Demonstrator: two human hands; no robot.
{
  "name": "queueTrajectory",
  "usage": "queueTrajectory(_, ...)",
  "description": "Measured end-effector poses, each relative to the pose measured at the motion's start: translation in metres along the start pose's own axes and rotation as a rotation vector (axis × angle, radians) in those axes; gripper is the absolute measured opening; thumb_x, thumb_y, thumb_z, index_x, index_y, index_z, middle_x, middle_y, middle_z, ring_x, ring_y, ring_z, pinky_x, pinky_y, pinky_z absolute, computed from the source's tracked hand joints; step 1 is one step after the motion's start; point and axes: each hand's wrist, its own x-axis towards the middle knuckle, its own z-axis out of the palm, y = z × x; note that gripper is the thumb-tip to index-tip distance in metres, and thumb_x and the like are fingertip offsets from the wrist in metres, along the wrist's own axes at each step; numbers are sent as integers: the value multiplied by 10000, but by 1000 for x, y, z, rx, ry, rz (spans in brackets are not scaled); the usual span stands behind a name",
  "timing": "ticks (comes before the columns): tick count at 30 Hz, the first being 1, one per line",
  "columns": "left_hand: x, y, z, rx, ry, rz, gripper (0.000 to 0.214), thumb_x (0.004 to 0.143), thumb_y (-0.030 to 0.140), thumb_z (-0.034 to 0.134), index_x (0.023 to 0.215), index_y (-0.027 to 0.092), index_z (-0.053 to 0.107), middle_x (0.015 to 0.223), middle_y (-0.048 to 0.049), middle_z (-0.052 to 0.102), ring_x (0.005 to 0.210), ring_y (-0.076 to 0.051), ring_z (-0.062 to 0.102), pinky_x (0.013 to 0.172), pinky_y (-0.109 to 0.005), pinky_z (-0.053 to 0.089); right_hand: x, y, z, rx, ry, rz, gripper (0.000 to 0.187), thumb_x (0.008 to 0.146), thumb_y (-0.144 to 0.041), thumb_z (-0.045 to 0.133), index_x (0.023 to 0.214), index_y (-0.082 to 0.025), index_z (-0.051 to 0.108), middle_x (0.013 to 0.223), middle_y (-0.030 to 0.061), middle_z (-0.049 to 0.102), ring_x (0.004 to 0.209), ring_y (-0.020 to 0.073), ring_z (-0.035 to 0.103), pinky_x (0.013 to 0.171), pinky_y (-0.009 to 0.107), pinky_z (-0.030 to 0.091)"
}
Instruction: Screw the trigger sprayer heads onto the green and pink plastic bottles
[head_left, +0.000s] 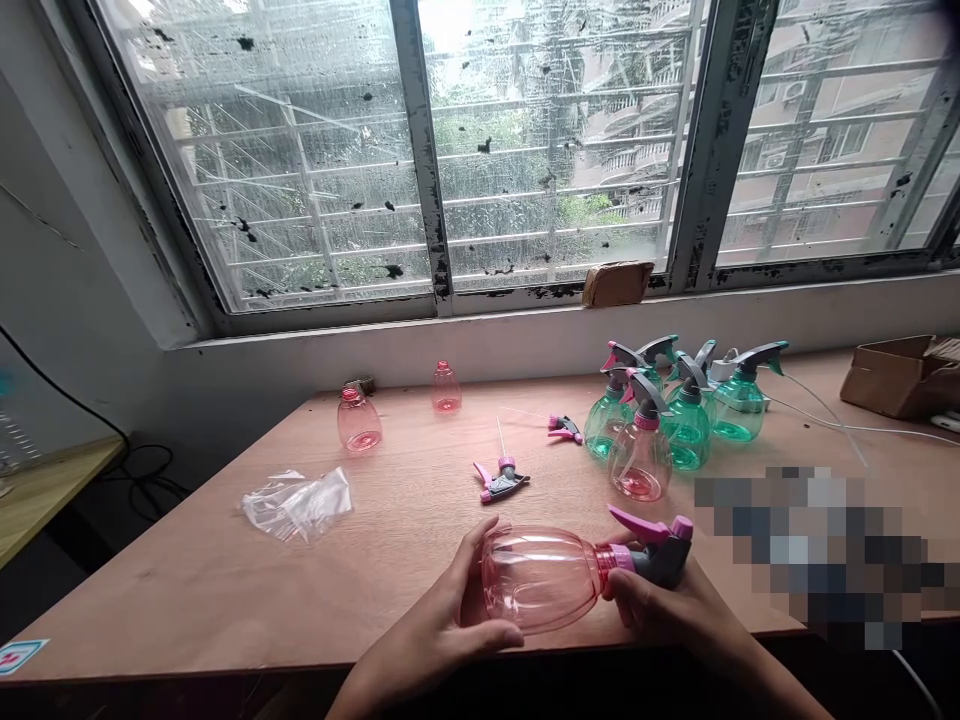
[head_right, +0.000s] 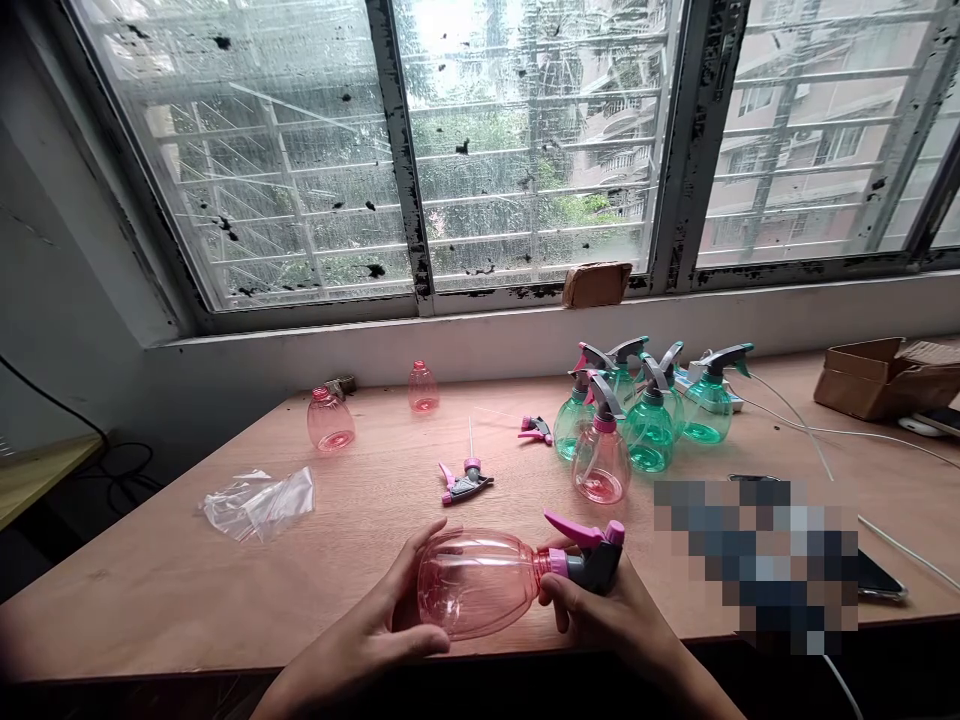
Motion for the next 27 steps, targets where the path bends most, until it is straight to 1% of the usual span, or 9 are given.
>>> queueTrajectory(3,1,-5,3,111,56,67,1125,788,294,841,1599,345,64,1711,-85,149,1573,-295,168,1293,-498,120,0,1,-1,16,1,17,415,744,-515,844,884,-158,687,592,7,681,458,129,550,439,236,382)
queueTrajectory(7,0,-6,2,82,6,63,1169,739,419,874,1604,340,92,1709,-106,166,1574,-335,146,1282,-539,121,0,3,-1,3,1,36,437,723,-521,856,895,-154,693,630,20,703,472,137,572,449,250,417)
queueTrajectory(10,-1,-4,-1,-3,-18,58,895,907,589,625,1609,312,145,1708,-102,188,1576,-328,141,1281,-550,84,0,4,-1,-18,-13,38,419,740,-529,839,848,-149,700,633,29,706,475,132,565,446,249,417)
queueTrajectory(12,-2,-2,-2,-23,-12,34,736,991,579,471,1607,317,165,1707,-84,204,1577,-305,151,1284,-543,71,0,4,-2,-15,-13,32,408,745,-516,841,859,-152,695,652,37,723,475,128,568,444,245,422)
queueTrajectory(14,-1,-1,-2,-22,-5,4,739,991,520,524,1605,335,156,1709,-68,203,1576,-298,155,1287,-536,75,1,3,-1,-12,-11,23,393,751,-500,842,861,-157,684,653,38,730,465,125,572,435,239,422)
queueTrajectory(18,0,-2,1,36,-11,24,1027,847,377,778,1610,345,90,1713,-79,173,1573,-324,155,1290,-531,95,1,1,0,-15,-5,20,391,746,-507,841,831,-166,670,629,30,726,456,131,580,429,240,439)
queueTrajectory(22,1,-6,3,82,2,64,1140,785,354,839,1616,315,60,1713,-110,157,1570,-342,161,1289,-526,104,1,0,1,-53,-12,23,396,754,-521,828,835,-156,697,631,32,723,449,124,565,421,236,440)
queueTrajectory(25,0,-7,0,40,-23,55,1074,826,466,783,1615,322,69,1718,-91,149,1575,-341,137,1290,-533,90,1,0,1,-68,-25,12,402,760,-529,819,811,-149,701,621,30,712,455,124,566,429,238,441)
queueTrajectory(27,-1,-6,-1,4,-23,41,867,940,539,607,1615,316,110,1717,-76,165,1577,-320,143,1290,-529,85,1,0,1,-72,-26,9,403,766,-531,814,805,-147,697,616,29,705,457,123,562,430,239,439)
